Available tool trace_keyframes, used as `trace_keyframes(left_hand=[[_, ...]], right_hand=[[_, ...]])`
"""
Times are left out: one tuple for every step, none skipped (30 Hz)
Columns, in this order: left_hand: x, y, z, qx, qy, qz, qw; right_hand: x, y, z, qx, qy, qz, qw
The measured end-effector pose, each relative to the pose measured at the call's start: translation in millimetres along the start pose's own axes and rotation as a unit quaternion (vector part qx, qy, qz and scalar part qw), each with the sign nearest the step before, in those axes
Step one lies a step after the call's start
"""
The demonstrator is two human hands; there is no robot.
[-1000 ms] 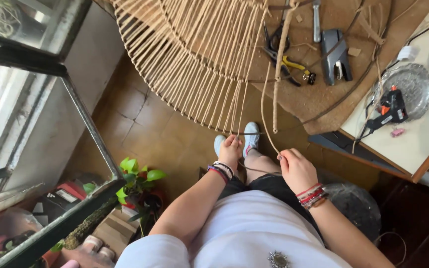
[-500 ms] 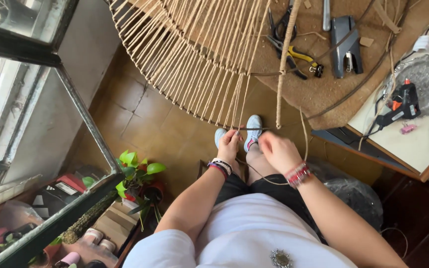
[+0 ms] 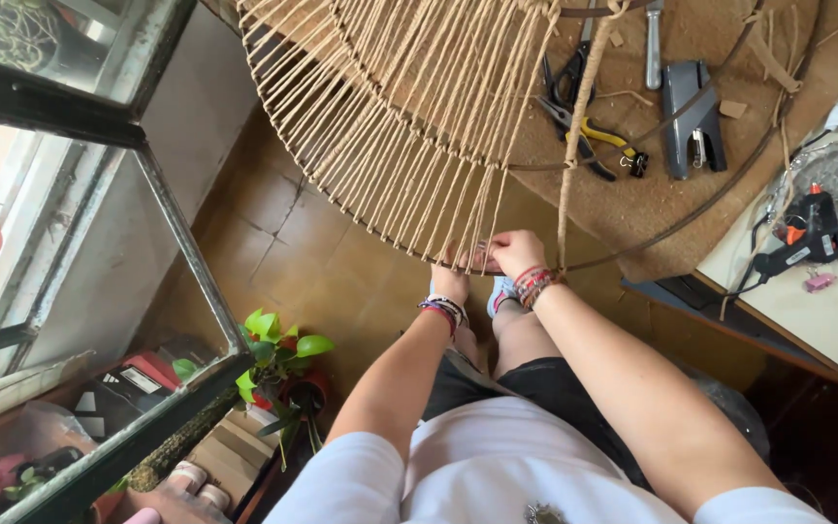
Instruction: Assembling a wicker lampshade by tying vertical ribs to a frame and trimming the excess.
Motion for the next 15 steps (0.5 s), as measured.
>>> trace_keyframes(left_hand=[[-14, 13, 26, 0.001, -0.001, 0.000, 1.000], [-31, 24, 68, -0.030, -0.154, -0.009, 0.988], [-44, 40, 107, -0.064, -0.299, -0.023, 0.952], [-43, 27, 84, -0.066, -0.297, -0.026, 0.952], [-62, 22, 66, -0.179, -0.388, 0.040, 0.903], [-81, 17, 44, -0.287, -0.468, 0.104, 0.829], [-81, -23, 9, -0.287, -0.466, 0.102, 0.830], [-77, -47, -41, -0.405, -0.527, 0.148, 0.732], [-71, -72, -101, -0.510, -0.574, 0.191, 0.611], [-73, -65, -93, -0.508, -0.575, 0.191, 0.612], [-74, -55, -91, -0.552, -0.568, 0.187, 0.581], [-74, -45, -88, -0.594, -0.560, 0.181, 0.549], [-79, -40, -85, -0.595, -0.558, 0.184, 0.549], [-79, -37, -80, -0.572, -0.512, 0.172, 0.617], [-83, -35, -74, -0.544, -0.466, 0.158, 0.680]], right_hand=[[-11, -2, 0, 0.000, 0.000, 0.001, 1.000], [-22, -9, 1, 0.086, 0.014, -0.030, 0.996], [-26, -19, 4, 0.171, 0.025, -0.065, 0.983], [-39, -40, 13, 0.173, 0.020, -0.068, 0.982], [-61, -53, 15, 0.377, 0.093, -0.024, 0.921], [-83, -66, 20, 0.561, 0.162, 0.019, 0.812], [-108, -89, 31, 0.562, 0.160, 0.020, 0.811], [-131, -116, 45, 0.521, 0.115, 0.010, 0.846], [-158, -141, 56, 0.477, 0.073, -0.002, 0.876], [-165, -142, 36, 0.477, 0.075, -0.002, 0.876], [-174, -145, 28, 0.432, -0.041, 0.043, 0.900], [-187, -146, 19, 0.378, -0.155, 0.088, 0.909], [-189, -157, 13, 0.377, -0.157, 0.085, 0.909], [-197, -163, 13, 0.277, -0.246, 0.109, 0.922], [-209, -166, 9, 0.171, -0.329, 0.134, 0.919]])
Point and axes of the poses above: each hand's wrist, its own x-axis towards the middle knuckle, its own y-axis out of the palm, z = x × y, the point moved 6 cm from there along x, towards the middle knuckle, and after that the axes turned 15 degrees about -z, right-handed, at the moved point
